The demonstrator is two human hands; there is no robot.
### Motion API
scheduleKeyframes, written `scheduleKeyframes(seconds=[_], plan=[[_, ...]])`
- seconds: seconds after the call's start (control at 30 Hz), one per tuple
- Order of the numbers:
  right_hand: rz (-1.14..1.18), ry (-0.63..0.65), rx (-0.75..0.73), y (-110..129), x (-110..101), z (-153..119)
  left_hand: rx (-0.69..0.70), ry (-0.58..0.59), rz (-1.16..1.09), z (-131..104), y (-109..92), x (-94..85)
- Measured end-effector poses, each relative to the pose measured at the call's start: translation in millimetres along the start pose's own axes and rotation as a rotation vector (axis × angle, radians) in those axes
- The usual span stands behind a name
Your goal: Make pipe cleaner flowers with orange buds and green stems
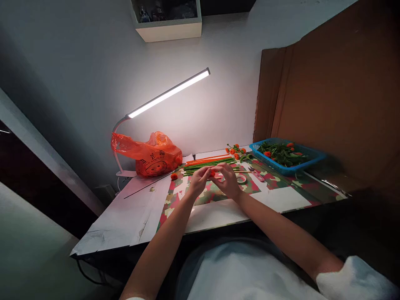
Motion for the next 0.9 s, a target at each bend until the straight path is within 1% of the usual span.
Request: scheduleKeyframes(seconds=[0.13, 0.23, 0.47, 0.63, 0.9], plan=[[-0.070, -0.013, -0.022, 2, 2, -1, -0.050, 0.026, -0.094, -2, 3, 1.4], [-0.079, -0.026, -0.016, 0, 0, 0, -0.065, 0.022, -0.157, -2, -1, -1.4], [-0.093, -0.043, -0.038, 0, -3, 1, -0.057, 0.012, -0.161, -2, -12, -3.1], [-0.124, -0.078, -0.063, 0, -6, -1, -0.051, 0.033, -0.173, -1, -10, -2.3], [-0.151, -0.135, -0.103, -2, -10, -2, -0.053, 0.035, -0.162, 0, -3, -2.8]])
Point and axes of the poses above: each hand's wrist, its own z-axis towards the middle knuckle, its own x-axis out of the palm, y = z × x, the point moved 4 cm from there along z, towards the middle knuckle, and after that the axes turned 9 degrees about z, right-handed, at the moved point
